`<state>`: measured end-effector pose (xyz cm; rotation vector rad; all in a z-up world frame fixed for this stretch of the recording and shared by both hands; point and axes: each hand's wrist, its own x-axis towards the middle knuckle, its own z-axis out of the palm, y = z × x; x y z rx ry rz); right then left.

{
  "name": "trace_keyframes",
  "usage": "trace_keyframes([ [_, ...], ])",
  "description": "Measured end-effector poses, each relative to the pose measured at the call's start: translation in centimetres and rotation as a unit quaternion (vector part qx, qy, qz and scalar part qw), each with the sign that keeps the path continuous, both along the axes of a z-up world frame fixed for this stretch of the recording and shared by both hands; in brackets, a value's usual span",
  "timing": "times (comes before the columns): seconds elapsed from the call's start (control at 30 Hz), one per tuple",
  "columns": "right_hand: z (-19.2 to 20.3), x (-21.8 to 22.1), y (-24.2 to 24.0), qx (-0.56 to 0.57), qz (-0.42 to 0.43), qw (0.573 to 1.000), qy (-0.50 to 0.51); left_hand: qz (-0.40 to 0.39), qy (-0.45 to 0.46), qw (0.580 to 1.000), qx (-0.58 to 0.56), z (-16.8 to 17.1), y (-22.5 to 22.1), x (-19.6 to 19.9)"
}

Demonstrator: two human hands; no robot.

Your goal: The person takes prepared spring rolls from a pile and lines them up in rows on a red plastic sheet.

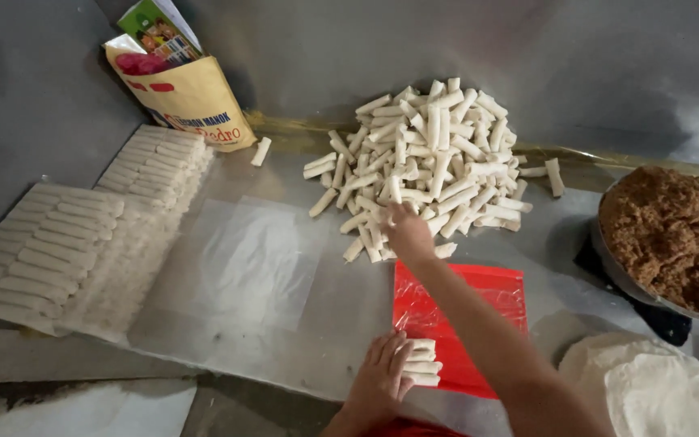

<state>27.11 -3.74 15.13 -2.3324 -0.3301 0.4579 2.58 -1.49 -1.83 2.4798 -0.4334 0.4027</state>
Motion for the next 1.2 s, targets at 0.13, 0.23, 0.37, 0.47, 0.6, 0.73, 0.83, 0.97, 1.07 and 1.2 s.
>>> trace_keyframes([
  [0.13,-8.2,3.1,0.3,-0.025,0.056,0.972,-0.228,-0.001,0.015,1.000,-0.024,0.5,0.0,-0.1],
  [0.23,-4.8,3.8,-1.8,0.099,-0.059,0.992,-0.049,-0.004,0.029,1.000,0.009,0.0,0.0,0.3],
  [0.37,-5.7,9.6,-4.7,0.161,-0.229,0.953,-0.115,-0.001,0.068,0.997,-0.026,1.1,0.1,0.2],
  [0.47,-6.9,12.6,-5.5,0.047,-0.207,0.966,-0.144,0.000,0.023,1.000,-0.014,0.1,0.1,0.3],
  [0.6,-7.8,12.9,-7.4,0.082,-0.127,0.981,-0.120,0.008,-0.030,0.999,0.027,-2.4,0.1,0.5],
  [0.73,-6.9,9.1,-11.3,0.227,-0.031,0.970,-0.079,0.011,0.152,0.988,0.009,0.1,-0.4,0.7],
  [0.83,-7.7,7.0,-13.9,0.417,0.042,0.908,0.029,0.023,0.253,0.967,0.012,-0.2,-0.6,0.8],
  [0.97,-6.7,4.0,-16.2,0.537,0.133,0.820,0.148,0.043,0.097,0.993,0.050,-2.9,-0.8,0.9],
  [1.07,-6.6,1.5,-16.9,0.543,0.122,0.804,0.210,0.035,0.098,0.992,0.065,-1.5,-1.1,1.1],
  [1.2,-5.0,-3.1,-15.9,0.145,0.128,0.971,0.138,0.055,-0.016,0.997,0.057,-1.5,-1.1,1.8],
])
